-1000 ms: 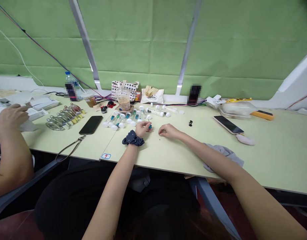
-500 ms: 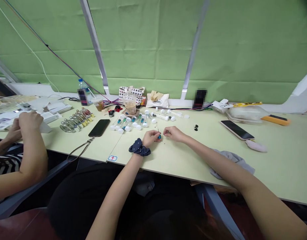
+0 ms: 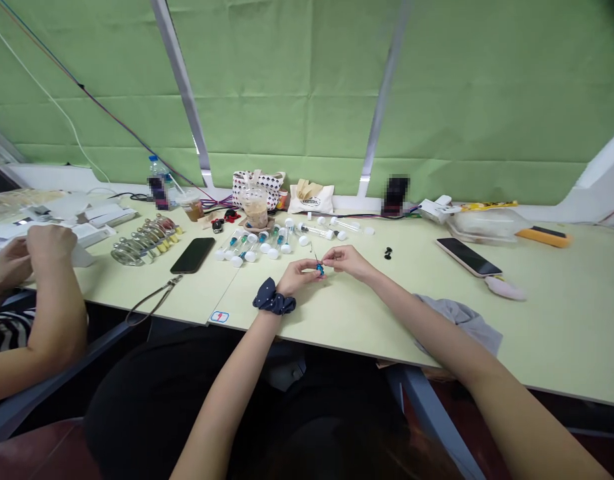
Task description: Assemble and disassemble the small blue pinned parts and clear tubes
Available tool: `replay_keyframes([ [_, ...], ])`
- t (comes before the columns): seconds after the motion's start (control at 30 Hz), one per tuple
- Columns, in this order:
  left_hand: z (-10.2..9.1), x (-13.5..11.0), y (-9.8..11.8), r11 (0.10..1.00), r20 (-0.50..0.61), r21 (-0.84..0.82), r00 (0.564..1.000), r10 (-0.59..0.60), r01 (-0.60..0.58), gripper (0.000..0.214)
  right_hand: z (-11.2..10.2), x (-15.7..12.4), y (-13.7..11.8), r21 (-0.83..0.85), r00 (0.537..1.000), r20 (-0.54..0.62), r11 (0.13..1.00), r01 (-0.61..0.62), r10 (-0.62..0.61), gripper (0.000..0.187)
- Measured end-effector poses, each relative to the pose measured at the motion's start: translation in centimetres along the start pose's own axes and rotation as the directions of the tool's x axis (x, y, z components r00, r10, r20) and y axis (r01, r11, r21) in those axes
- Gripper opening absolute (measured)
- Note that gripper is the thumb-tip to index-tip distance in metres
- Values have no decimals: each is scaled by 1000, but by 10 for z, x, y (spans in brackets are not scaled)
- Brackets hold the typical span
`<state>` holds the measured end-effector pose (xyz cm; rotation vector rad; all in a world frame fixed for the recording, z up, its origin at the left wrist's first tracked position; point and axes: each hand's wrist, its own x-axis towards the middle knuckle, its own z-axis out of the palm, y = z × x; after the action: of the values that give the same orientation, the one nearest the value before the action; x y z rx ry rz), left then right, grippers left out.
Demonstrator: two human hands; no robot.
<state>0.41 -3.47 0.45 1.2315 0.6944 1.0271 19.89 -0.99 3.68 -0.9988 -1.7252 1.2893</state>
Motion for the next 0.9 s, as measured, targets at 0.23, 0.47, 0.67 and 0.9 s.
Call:
replay_keyframes([
  [0.23,-2,1,0,999,29,-53,1000,8,-7,55,-4,2,5,53,1000,6,999,5,-5,34],
  [0.47,-2,2,-2,999,16,-51,1000,14,-13,53,0,-1,3,29,999,-43,1000,9,-8,36],
  [0.67,-2,3,-3,1000,14,-15,1000,-7,7,50,13,-5,1,-36,997,-66,999,33,-35,37],
  [0.9,-2,3,0,999,-28,35,999,-17,18,52,12,-1,7,-89,992,-115,995,45,-55,34],
])
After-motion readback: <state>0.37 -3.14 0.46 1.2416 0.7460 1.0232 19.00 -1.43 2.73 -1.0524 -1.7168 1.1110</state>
